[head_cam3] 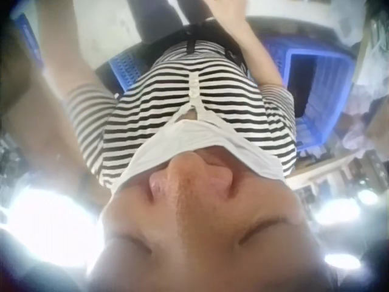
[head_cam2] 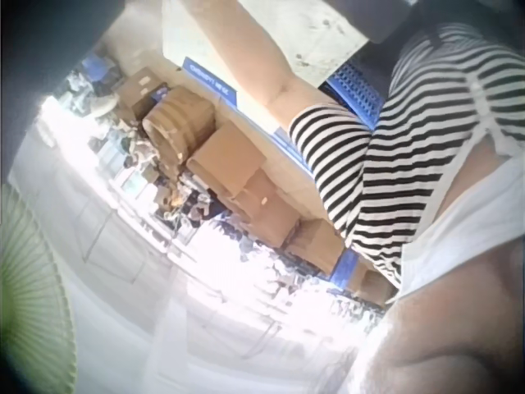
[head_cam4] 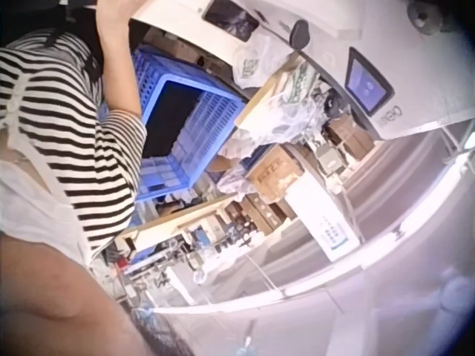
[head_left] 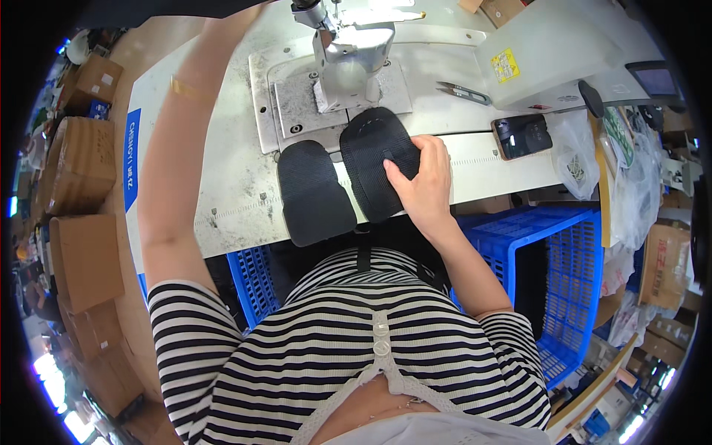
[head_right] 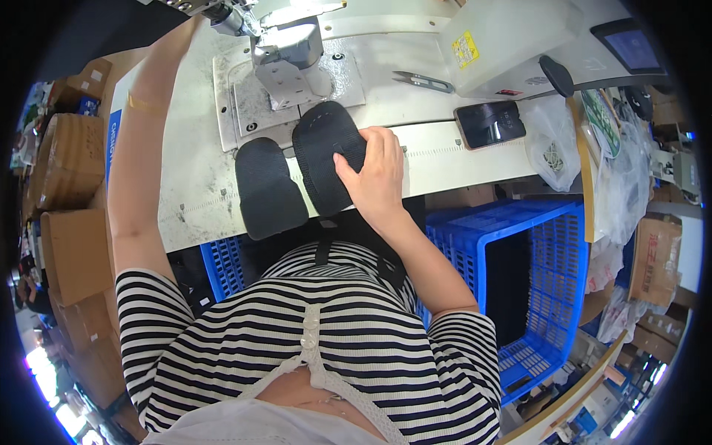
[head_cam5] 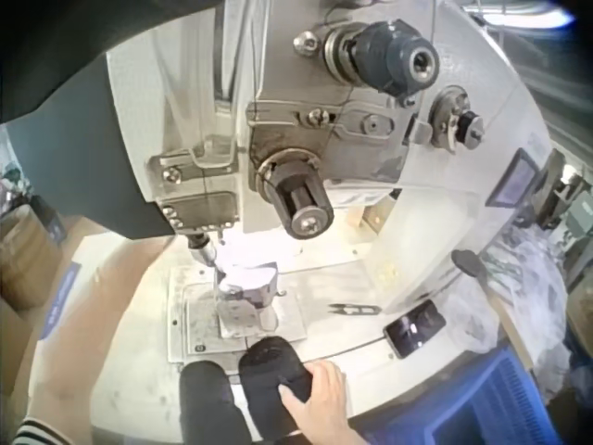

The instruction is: The person aligns fabric shoe pieces by hand and stitches their edges together using a sewing machine.

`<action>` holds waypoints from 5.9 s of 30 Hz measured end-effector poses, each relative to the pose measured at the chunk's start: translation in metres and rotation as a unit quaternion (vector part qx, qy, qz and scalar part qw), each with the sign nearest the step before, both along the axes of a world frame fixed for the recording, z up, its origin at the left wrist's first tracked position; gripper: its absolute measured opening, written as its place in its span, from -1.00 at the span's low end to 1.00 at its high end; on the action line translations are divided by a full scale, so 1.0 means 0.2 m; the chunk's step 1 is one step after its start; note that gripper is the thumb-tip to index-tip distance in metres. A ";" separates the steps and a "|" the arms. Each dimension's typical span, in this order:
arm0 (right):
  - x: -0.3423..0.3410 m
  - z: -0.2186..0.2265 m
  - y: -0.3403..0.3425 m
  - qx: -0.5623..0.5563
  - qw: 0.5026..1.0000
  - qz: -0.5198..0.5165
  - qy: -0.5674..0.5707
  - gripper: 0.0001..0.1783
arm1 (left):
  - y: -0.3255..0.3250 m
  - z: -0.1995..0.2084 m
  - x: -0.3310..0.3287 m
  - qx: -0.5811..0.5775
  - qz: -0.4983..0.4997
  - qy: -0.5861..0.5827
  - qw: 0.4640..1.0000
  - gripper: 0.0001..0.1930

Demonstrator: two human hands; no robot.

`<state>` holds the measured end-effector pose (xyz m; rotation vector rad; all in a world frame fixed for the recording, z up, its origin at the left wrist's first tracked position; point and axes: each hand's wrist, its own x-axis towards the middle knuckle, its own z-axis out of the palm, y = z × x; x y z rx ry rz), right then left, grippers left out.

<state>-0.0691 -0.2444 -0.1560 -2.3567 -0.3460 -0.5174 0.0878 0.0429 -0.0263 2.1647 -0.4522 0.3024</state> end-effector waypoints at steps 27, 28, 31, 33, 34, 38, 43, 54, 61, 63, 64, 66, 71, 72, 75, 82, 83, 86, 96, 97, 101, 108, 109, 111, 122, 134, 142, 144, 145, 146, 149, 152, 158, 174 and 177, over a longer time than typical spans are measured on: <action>0.00 0.48 0.15 0.403 0.863 0.264 0.152 -0.85 | -0.33 0.00 -0.85 -0.527 0.083 0.112 0.839 -0.77; -0.02 0.46 0.14 0.405 0.865 0.247 0.163 -0.87 | -0.31 -0.01 -0.85 -0.524 0.079 0.109 0.841 -0.77; -0.05 0.45 0.14 0.371 0.890 0.243 0.107 -0.87 | -0.28 -0.04 -0.84 -0.550 0.084 0.115 0.823 -0.77; -0.06 0.45 0.15 0.388 0.881 0.237 0.129 -0.85 | -0.26 -0.03 -0.83 -0.554 0.085 0.128 0.818 -0.75; -0.06 0.45 0.15 0.388 0.881 0.237 0.128 -0.85 | -0.26 -0.03 -0.82 -0.558 0.088 0.141 0.813 -0.73; -0.04 0.47 0.15 0.413 0.866 0.229 0.164 -0.87 | -0.26 -0.03 -0.79 -0.564 0.085 0.136 0.810 -0.73; -0.02 0.53 0.21 0.529 0.810 0.180 0.178 -0.91 | -0.24 0.00 -0.71 -0.527 0.094 0.126 0.835 -0.71; 0.23 0.66 0.21 0.455 0.803 0.256 0.287 -0.71 | -0.17 0.19 -0.28 -0.318 0.059 0.138 0.936 -0.78; 0.23 0.64 0.24 0.497 0.786 0.241 0.276 -0.72 | -0.15 0.20 -0.22 -0.306 0.076 0.194 0.929 -0.83; 0.24 0.64 0.24 0.500 0.784 0.247 0.273 -0.73 | -0.13 0.18 -0.18 -0.301 0.076 0.217 0.925 -0.85; 0.24 0.64 0.25 0.500 0.784 0.245 0.274 -0.73 | -0.12 0.17 -0.16 -0.301 0.076 0.219 0.925 -0.85; 0.23 0.65 0.25 0.504 0.780 0.246 0.277 -0.73 | -0.08 0.14 -0.14 -0.299 0.020 0.209 0.931 -0.87; 0.25 0.62 0.26 0.508 0.779 0.260 0.261 -0.72 | -0.15 0.19 -0.24 -0.140 0.128 0.088 0.978 -0.81; 0.26 0.62 0.25 0.511 0.779 0.260 0.254 -0.72 | -0.20 0.20 -0.30 0.017 0.176 -0.069 0.982 -0.78; 0.22 0.62 0.25 0.483 0.800 0.243 0.260 -0.72 | -0.21 0.16 -0.51 0.072 0.044 -0.244 0.966 -0.63; 0.16 0.57 0.32 0.558 0.749 0.272 0.232 -0.64 | -0.21 0.12 -0.54 0.007 -0.078 -0.168 0.983 -0.74; 0.15 0.56 0.33 0.559 0.749 0.271 0.233 -0.64 | -0.21 0.12 -0.54 0.007 -0.078 -0.167 0.983 -0.74; 0.14 0.54 0.35 0.561 0.730 0.310 0.237 -0.59 | -0.22 0.12 -0.55 0.040 -0.068 -0.194 0.978 -0.74; 0.11 0.57 0.35 0.568 0.720 0.319 0.238 -0.49 | -0.19 0.11 -0.48 -0.075 -0.107 -0.099 0.986 -0.74; 0.11 0.56 0.35 0.571 0.718 0.318 0.240 -0.49 | -0.19 0.13 -0.49 -0.015 -0.095 -0.138 0.986 -0.75; 0.11 0.55 0.36 0.586 0.701 0.319 0.250 -0.49 | -0.26 0.12 -0.55 0.151 -0.060 -0.325 0.932 -0.74; 0.09 0.57 0.41 0.626 0.652 0.338 0.262 -0.46 | -0.23 0.10 -0.54 0.234 -0.054 -0.435 0.868 -0.62; 0.09 0.58 0.42 0.630 0.649 0.335 0.263 -0.45 | -0.22 0.10 -0.54 0.243 -0.056 -0.438 0.864 -0.61; 0.10 0.58 0.44 0.633 0.647 0.334 0.261 -0.44 | -0.21 0.10 -0.53 0.245 -0.057 -0.441 0.862 -0.61; 0.16 0.60 0.48 0.663 0.629 0.324 0.246 -0.34 | -0.21 0.07 -0.43 0.245 -0.046 -0.472 0.846 -0.61; 0.17 0.58 0.49 0.655 0.643 0.325 0.229 -0.33 | -0.29 0.09 -0.44 0.259 0.003 -0.452 0.854 -0.65; 0.15 0.57 0.48 0.639 0.664 0.310 0.232 -0.36 | -0.28 0.10 -0.43 0.203 0.001 -0.376 0.904 -0.68; 0.14 0.57 0.47 0.641 0.664 0.308 0.231 -0.36 | -0.28 0.08 -0.42 0.206 -0.001 -0.386 0.899 -0.67; 0.14 0.59 0.47 0.639 0.666 0.307 0.232 -0.37 | -0.28 0.08 -0.42 0.210 -0.001 -0.396 0.894 -0.66; 0.14 0.59 0.47 0.637 0.668 0.305 0.234 -0.38 | -0.28 0.08 -0.43 0.210 -0.001 -0.396 0.894 -0.66; 0.15 0.57 0.46 0.630 0.678 0.308 0.220 -0.40 | -0.30 0.09 -0.44 0.211 0.002 -0.376 0.902 -0.67; 0.13 0.57 0.47 0.635 0.680 0.283 0.233 -0.42 | -0.28 0.09 -0.45 0.190 0.020 -0.392 0.900 -0.67; 0.14 0.55 0.37 0.566 0.735 0.283 0.243 -0.50 | -0.26 0.18 -0.56 0.198 -0.056 -0.352 0.913 -0.63; 0.05 0.58 0.26 0.448 0.820 0.249 0.254 -0.76 | -0.26 0.02 -0.69 0.172 -0.063 -0.426 0.886 -0.68; 0.06 0.57 0.26 0.446 0.832 0.243 0.222 -0.76 | -0.27 0.01 -0.68 0.213 -0.074 -0.463 0.857 -0.62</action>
